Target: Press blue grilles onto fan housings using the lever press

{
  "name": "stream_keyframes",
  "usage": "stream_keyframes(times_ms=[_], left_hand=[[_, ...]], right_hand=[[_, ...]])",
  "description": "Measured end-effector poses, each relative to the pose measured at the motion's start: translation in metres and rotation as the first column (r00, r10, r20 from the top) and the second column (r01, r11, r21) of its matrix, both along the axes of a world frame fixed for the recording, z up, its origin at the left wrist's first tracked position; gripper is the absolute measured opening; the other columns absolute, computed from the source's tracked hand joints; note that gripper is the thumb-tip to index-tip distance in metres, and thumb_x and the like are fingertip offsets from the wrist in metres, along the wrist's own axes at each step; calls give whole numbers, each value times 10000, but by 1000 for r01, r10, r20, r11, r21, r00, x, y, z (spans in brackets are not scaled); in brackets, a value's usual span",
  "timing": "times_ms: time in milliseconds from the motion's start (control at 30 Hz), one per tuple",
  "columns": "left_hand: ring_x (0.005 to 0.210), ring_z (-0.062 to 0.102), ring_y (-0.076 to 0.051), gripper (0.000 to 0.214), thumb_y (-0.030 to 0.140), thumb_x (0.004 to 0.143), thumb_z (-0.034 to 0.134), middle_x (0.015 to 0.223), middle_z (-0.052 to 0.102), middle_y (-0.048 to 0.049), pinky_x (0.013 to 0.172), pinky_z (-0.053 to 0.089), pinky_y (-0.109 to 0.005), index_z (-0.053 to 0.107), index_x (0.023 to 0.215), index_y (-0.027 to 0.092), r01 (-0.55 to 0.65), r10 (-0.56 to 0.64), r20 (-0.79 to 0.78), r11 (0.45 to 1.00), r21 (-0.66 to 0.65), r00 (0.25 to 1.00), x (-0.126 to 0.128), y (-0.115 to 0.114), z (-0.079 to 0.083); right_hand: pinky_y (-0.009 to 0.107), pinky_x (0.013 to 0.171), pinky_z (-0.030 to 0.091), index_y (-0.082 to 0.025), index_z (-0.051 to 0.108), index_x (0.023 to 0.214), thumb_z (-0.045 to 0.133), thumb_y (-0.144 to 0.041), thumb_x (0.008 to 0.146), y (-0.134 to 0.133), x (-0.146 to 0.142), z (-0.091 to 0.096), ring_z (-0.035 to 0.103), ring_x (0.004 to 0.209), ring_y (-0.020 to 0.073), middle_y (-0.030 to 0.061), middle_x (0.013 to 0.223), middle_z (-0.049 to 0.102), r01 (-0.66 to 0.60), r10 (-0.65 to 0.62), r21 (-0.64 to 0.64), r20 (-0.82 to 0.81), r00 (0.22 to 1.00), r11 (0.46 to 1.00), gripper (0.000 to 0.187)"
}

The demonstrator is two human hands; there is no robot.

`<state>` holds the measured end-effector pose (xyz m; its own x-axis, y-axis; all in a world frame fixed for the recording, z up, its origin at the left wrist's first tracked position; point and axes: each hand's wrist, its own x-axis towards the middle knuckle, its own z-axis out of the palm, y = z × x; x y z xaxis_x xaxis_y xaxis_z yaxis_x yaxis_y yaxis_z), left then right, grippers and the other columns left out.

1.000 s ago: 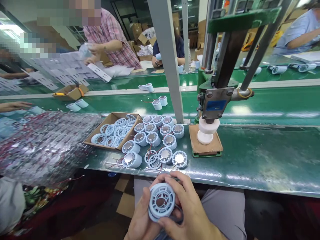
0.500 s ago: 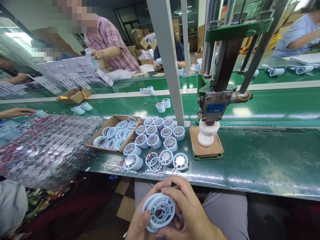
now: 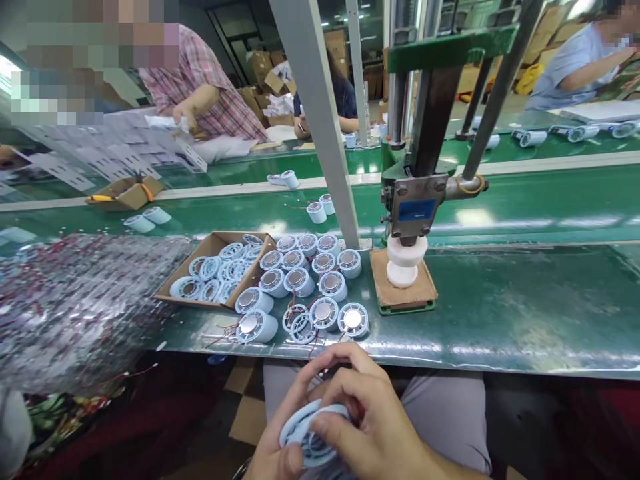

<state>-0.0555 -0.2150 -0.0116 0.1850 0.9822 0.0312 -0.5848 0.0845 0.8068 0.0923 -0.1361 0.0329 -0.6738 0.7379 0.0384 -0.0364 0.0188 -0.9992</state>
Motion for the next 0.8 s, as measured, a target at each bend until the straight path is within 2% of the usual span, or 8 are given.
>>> stream_keyframes(times_ms=[100, 167, 300, 400, 533, 600, 700, 800], left_hand=[[1009, 656, -317, 768, 503, 821, 689, 1263, 597, -149, 694, 557, -330, 356, 1490, 326, 18, -18, 66, 1000, -1, 998, 1, 0, -5], [948, 675, -298, 728, 494, 825, 686, 1226, 615, -134, 615, 567, -293, 389, 1472, 343, 3, -3, 111, 1000, -8, 994, 1, 0, -6], [846, 692, -261, 662, 472, 846, 667, 1074, 674, -108, 595, 597, -309, 432, 1451, 341, -39, 51, 163, 996, -76, 985, 3, -1, -1], [775, 697, -227, 652, 489, 872, 629, 960, 719, -114, 582, 589, -282, 421, 1458, 294, -23, 44, 215, 995, -96, 976, 5, 1, 2], [770, 710, -224, 559, 512, 912, 554, 962, 732, -128, 507, 573, -237, 483, 1404, 258, -47, 84, 312, 991, -126, 946, 9, 8, 4], [807, 712, -241, 532, 518, 920, 534, 957, 727, -120, 497, 580, -246, 515, 1369, 232, -50, 107, 360, 985, -165, 927, 10, 11, 6], [864, 705, -254, 498, 517, 942, 493, 942, 724, -111, 526, 597, -269, 552, 1323, 202, -54, 150, 391, 968, -247, 908, 10, 13, 8], [896, 702, -255, 466, 493, 961, 470, 975, 731, -115, 572, 614, -305, 566, 1311, 201, -93, 206, 369, 949, -300, 906, 10, 14, 10]], right_hand=[[175, 442, 504, -146, 630, 742, 612, -465, 897, -1, -1, -2, 636, 697, 109, 111, 1215, 512, -114, 77, -288, -138, 987, 951, 356], [141, 412, 486, -139, 658, 764, 605, -453, 912, -1, -1, -4, 593, 594, 40, 98, 1234, 493, -164, 93, -373, -200, 975, 913, 351], [131, 394, 478, -164, 733, 880, 576, -475, 929, 0, 0, -6, 510, 489, -25, 98, 1282, 480, -156, 89, -373, -192, 977, 915, 351], [164, 422, 499, -177, 759, 960, 534, -506, 943, 3, 1, -8, 545, 541, 23, 121, 1283, 510, -124, 87, -316, -130, 988, 941, 398], [230, 553, 553, -186, 756, 1041, 476, -530, 961, 9, 1, -12, 635, 764, 134, 141, 1310, 526, -104, 86, -271, -75, 993, 957, 451], [313, 757, 581, -198, 753, 1061, 460, -507, 975, 12, 1, -15, 643, 975, 200, 136, 1314, 539, -76, 63, -225, -64, 996, 971, 434], [438, 1071, 430, -215, 741, 1090, 453, -469, 988, 15, 0, -20, 543, 1234, 250, 122, 1298, 574, -58, 44, -151, -91, 995, 987, 397], [461, 1114, 376, -222, 719, 1124, 441, -461, 993, 18, 0, -25, 533, 1261, 254, 119, 1319, 571, -64, 48, -142, -115, 992, 988, 390]])
